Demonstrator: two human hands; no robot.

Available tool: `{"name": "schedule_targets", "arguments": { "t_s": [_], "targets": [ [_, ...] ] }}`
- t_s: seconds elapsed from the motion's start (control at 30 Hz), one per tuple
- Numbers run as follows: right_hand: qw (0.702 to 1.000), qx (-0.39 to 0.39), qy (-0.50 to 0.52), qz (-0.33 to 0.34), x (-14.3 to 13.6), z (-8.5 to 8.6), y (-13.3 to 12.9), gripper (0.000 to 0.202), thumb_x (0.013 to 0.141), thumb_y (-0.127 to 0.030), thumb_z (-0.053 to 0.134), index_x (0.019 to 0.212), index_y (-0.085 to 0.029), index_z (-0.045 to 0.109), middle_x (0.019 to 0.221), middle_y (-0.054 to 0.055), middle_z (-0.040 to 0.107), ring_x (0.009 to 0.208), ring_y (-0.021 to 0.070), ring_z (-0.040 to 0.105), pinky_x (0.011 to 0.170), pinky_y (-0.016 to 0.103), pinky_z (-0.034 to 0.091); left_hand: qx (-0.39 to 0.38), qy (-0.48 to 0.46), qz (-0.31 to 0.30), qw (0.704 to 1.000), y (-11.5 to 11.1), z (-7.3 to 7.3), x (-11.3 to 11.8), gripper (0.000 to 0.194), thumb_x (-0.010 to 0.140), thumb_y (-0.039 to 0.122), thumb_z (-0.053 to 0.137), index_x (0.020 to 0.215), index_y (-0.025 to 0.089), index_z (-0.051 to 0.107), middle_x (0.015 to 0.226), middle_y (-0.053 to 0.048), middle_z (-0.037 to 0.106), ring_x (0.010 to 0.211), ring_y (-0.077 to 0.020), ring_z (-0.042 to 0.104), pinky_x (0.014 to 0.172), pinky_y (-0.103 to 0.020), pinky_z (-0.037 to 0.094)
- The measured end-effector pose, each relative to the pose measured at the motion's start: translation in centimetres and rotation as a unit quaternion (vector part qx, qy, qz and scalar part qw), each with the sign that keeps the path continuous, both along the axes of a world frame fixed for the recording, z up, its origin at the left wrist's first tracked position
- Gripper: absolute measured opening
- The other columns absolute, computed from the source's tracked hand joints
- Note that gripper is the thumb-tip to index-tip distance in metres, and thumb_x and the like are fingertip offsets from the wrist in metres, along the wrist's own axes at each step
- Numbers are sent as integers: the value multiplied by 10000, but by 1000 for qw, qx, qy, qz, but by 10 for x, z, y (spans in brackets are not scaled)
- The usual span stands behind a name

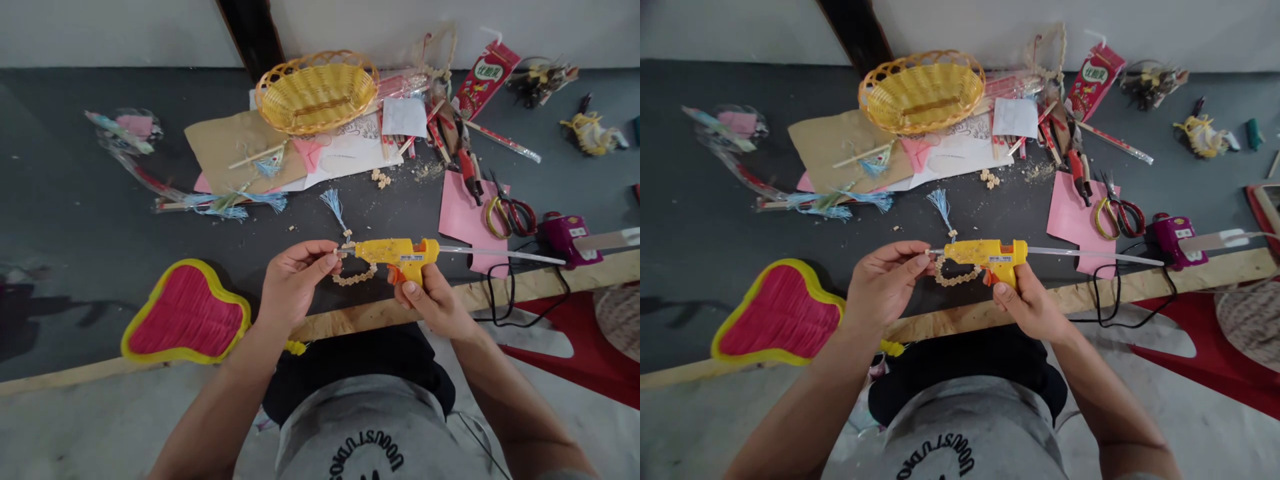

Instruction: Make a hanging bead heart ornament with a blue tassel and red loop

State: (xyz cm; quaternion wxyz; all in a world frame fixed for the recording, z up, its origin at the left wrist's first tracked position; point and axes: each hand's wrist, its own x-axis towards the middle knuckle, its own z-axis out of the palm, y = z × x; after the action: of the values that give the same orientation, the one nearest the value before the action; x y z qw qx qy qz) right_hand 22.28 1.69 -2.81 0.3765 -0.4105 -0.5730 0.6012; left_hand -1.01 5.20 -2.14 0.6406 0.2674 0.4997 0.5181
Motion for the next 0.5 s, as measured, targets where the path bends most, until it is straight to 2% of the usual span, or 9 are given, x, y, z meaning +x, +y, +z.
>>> {"name": "schedule_targets", "arguments": {
  "t_s": [0.5],
  "targets": [
    [1000,1,-17,-2,1,-1,0,172,1040,-378,450,1049,-209,475,755,-24,508,611,93,469,573,260,402,-4,39,-5,999,-1,-2,-2,267,645,269,900,869,176,789,704,-25,753,623,-115,700,662,-210,593]
  ]
}}
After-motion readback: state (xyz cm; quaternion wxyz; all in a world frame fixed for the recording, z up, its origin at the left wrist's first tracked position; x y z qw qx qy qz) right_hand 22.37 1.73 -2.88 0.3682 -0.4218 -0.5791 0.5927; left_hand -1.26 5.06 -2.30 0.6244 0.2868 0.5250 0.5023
